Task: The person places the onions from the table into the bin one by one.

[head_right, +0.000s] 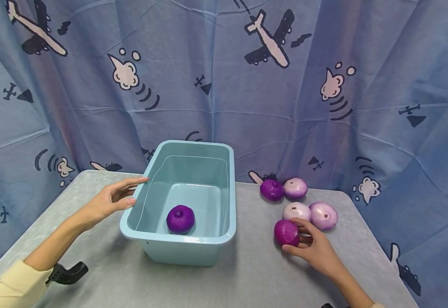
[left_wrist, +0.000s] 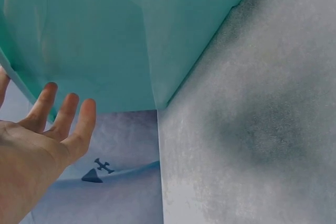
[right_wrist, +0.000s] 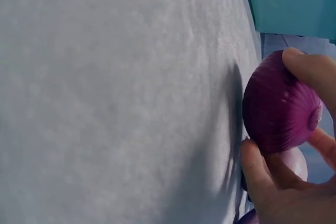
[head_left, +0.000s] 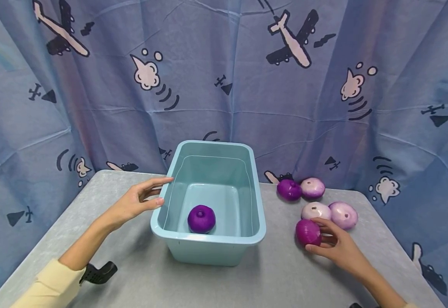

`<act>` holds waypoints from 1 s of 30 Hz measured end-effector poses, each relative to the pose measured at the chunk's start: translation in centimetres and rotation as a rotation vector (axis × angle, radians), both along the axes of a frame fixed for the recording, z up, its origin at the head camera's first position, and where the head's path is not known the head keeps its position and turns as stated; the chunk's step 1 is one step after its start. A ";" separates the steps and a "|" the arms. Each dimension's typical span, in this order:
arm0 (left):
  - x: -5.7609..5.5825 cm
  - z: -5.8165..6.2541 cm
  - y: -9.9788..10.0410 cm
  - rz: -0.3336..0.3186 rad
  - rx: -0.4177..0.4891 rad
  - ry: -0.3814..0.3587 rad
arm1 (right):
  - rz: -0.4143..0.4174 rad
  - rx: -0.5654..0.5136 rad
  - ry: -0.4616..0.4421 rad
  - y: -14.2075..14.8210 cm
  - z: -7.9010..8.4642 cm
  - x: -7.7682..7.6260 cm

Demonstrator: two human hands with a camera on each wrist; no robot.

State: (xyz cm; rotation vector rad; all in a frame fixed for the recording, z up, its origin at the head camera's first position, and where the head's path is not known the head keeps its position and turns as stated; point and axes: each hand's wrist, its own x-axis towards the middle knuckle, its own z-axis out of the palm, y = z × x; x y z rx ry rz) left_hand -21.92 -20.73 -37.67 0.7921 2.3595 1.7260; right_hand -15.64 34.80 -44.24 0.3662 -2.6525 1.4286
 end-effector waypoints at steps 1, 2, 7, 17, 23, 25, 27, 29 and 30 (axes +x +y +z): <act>0.0 0.0 0.0 0.000 -0.001 0.000 | 0.006 -0.003 -0.003 0.1 0.1 0.0; 0.1 0.0 0.0 0.000 0.000 -0.001 | 0.000 -0.009 -0.017 0.1 0.2 0.1; 0.3 0.0 -0.1 0.005 0.001 0.000 | -0.004 0.002 -0.091 0.7 0.9 0.3; -0.1 0.0 0.0 -0.001 0.012 -0.007 | 0.037 0.010 -0.006 1.5 3.7 -0.8; -0.2 0.2 -0.1 -0.010 0.022 -0.004 | 0.047 -0.013 0.012 0.8 5.3 -1.8; -0.2 0.3 -0.1 -0.008 0.019 -0.005 | 0.045 -0.021 -0.004 0.4 5.7 -2.0; -0.2 0.3 -0.1 -0.007 0.019 -0.006 | 0.043 -0.031 -0.024 0.1 6.0 -2.2; -0.2 0.3 -0.1 -0.006 0.021 -0.010 | 0.036 -0.035 -0.043 -0.3 6.2 -2.4; -0.2 0.3 0.0 -0.006 0.022 -0.011 | 0.032 -0.032 -0.050 -0.5 6.3 -2.5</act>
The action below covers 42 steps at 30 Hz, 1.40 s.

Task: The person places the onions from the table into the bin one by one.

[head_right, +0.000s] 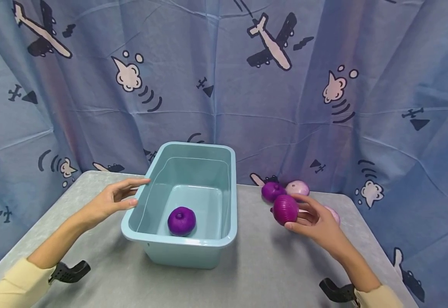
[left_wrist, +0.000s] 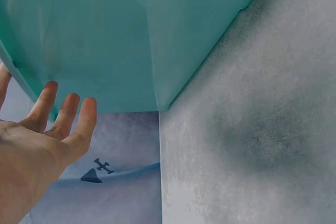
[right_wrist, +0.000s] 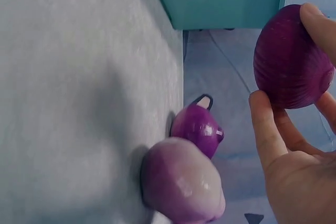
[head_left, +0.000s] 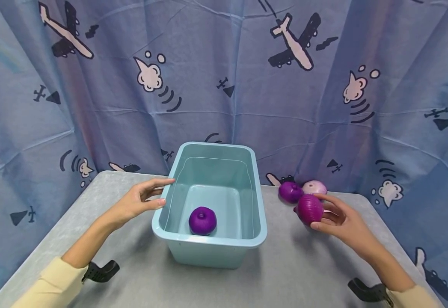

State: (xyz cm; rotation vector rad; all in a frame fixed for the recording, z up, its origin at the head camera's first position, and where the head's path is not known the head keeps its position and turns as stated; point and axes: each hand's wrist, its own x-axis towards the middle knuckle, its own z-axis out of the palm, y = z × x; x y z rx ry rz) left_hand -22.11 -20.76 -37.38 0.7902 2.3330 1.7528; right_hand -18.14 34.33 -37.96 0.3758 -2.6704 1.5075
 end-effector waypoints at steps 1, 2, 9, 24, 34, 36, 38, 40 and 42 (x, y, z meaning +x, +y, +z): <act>0.0 0.0 0.0 -0.001 0.003 -0.001 | -0.005 0.004 -0.004 -0.2 0.1 -0.1; 0.0 0.0 0.0 -0.002 0.007 -0.002 | -0.004 0.002 -0.007 -0.4 0.2 -0.2; -0.1 -0.2 0.0 -0.004 0.015 -0.006 | 0.047 -0.073 -0.008 -1.9 0.4 -0.8; -0.1 -0.3 0.1 -0.006 0.025 -0.013 | 0.142 -0.125 0.054 -4.1 2.4 -2.0; -0.1 -0.5 0.0 0.002 0.020 -0.005 | 0.120 -0.087 0.046 -6.0 4.6 -2.8; -0.1 -0.5 0.0 0.003 0.020 -0.004 | 0.113 -0.075 0.036 -6.5 5.1 -2.8; -0.1 -0.5 0.0 0.001 0.024 -0.006 | 0.115 -0.073 0.032 -7.0 5.4 -2.9; -0.1 -0.5 0.0 0.000 0.026 -0.008 | 0.132 -0.089 0.034 -7.5 5.8 -3.1; -0.1 -0.4 0.0 -0.001 0.027 -0.010 | 0.159 -0.123 0.040 -8.0 6.1 -3.3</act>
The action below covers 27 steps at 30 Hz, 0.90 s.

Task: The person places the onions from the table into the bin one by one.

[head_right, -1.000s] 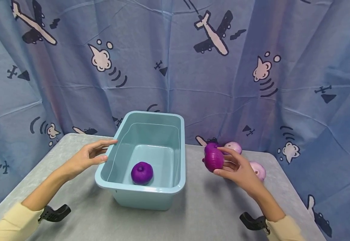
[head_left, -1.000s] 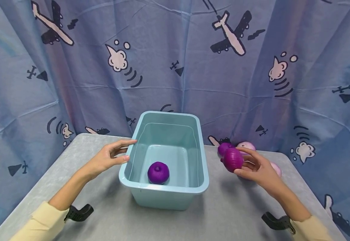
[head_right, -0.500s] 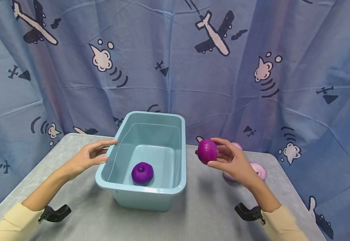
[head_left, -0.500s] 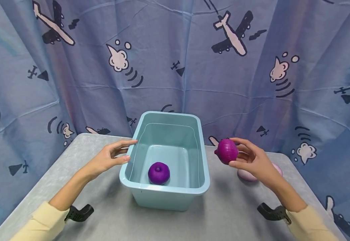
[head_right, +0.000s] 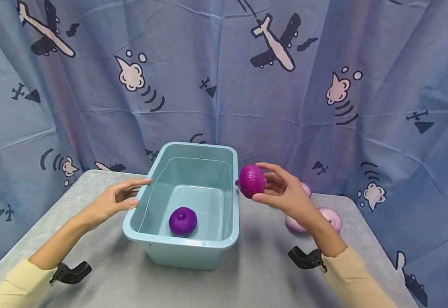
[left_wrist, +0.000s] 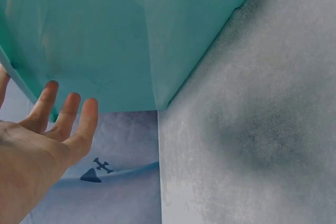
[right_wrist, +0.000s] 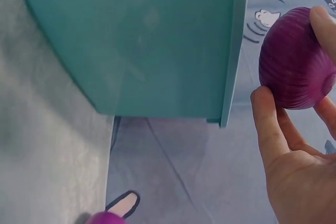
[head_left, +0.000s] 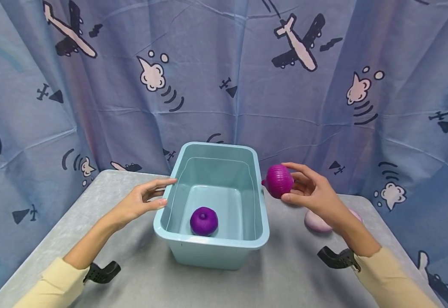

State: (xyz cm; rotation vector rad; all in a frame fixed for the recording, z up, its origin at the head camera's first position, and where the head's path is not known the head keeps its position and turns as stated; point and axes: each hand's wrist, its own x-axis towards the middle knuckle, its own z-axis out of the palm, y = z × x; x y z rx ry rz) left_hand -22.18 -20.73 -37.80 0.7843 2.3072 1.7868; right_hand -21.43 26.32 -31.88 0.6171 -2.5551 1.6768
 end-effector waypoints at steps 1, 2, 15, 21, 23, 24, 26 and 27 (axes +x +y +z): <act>0.0 0.0 0.0 0.001 -0.001 -0.001 | 0.015 -0.019 0.005 -0.3 0.1 -0.1; 0.0 0.0 0.0 0.002 -0.002 -0.002 | 0.033 -0.039 0.009 -0.5 0.2 -0.3; 0.0 -0.1 -0.2 0.000 0.003 -0.007 | 0.168 -0.157 -0.029 -4.4 1.1 -1.4; 0.1 0.0 -0.1 -0.001 0.004 -0.012 | 0.207 -0.169 -0.032 -5.8 0.9 -1.8; 0.0 0.0 -0.1 -0.003 0.008 -0.015 | 0.217 -0.181 -0.043 -6.0 0.9 -1.9; 0.0 0.0 -0.1 -0.004 0.010 -0.015 | 0.221 -0.188 -0.045 -6.1 0.8 -1.9; 0.0 0.0 -0.1 -0.006 0.013 -0.015 | 0.233 -0.207 -0.044 -6.2 0.7 -2.0; 0.0 0.0 -0.1 -0.007 0.014 -0.014 | 0.237 -0.215 -0.042 -6.2 0.7 -2.1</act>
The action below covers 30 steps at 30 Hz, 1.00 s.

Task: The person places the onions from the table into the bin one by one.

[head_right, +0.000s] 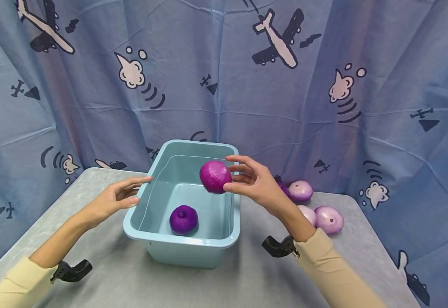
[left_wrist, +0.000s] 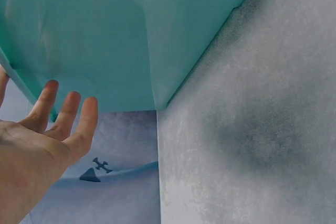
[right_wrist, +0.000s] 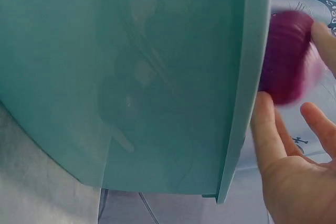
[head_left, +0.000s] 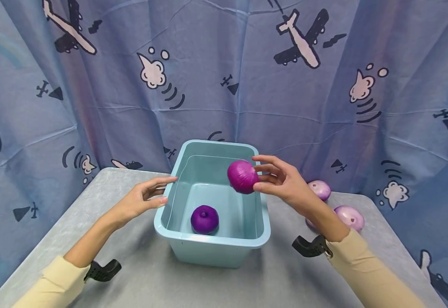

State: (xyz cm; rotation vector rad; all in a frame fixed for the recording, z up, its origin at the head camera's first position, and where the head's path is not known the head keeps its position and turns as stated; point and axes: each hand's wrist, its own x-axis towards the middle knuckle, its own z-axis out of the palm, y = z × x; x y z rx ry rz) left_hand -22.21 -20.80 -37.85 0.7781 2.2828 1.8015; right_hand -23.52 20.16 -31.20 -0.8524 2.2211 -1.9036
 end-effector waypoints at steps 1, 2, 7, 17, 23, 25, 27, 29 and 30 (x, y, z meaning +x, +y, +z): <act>0.0 0.0 0.0 -0.001 0.000 0.002 | 0.000 -0.007 0.005 0.1 0.0 0.0; 0.0 0.1 0.1 -0.001 -0.002 0.003 | 0.003 -0.015 0.011 0.2 -0.1 0.0; 0.1 0.2 0.1 -0.001 -0.002 -0.003 | -0.023 -0.012 0.037 1.0 -0.2 0.0; 0.1 0.3 0.1 0.003 -0.013 -0.007 | -0.113 0.040 0.018 3.2 -0.7 0.8; 0.2 0.2 0.2 0.004 -0.016 -0.006 | -0.160 0.068 0.025 5.2 -1.4 1.4; 0.2 0.2 0.2 0.004 -0.016 -0.006 | -0.175 0.084 0.022 5.9 -1.7 1.6; 0.2 0.1 0.2 0.005 -0.017 -0.007 | -0.199 0.112 0.017 6.5 -2.0 1.8; 0.2 0.1 0.2 0.005 -0.019 -0.005 | -0.218 0.137 0.009 7.2 -2.3 2.1; 0.2 0.1 0.3 0.005 -0.019 -0.005 | -0.226 0.146 0.002 7.5 -2.4 2.2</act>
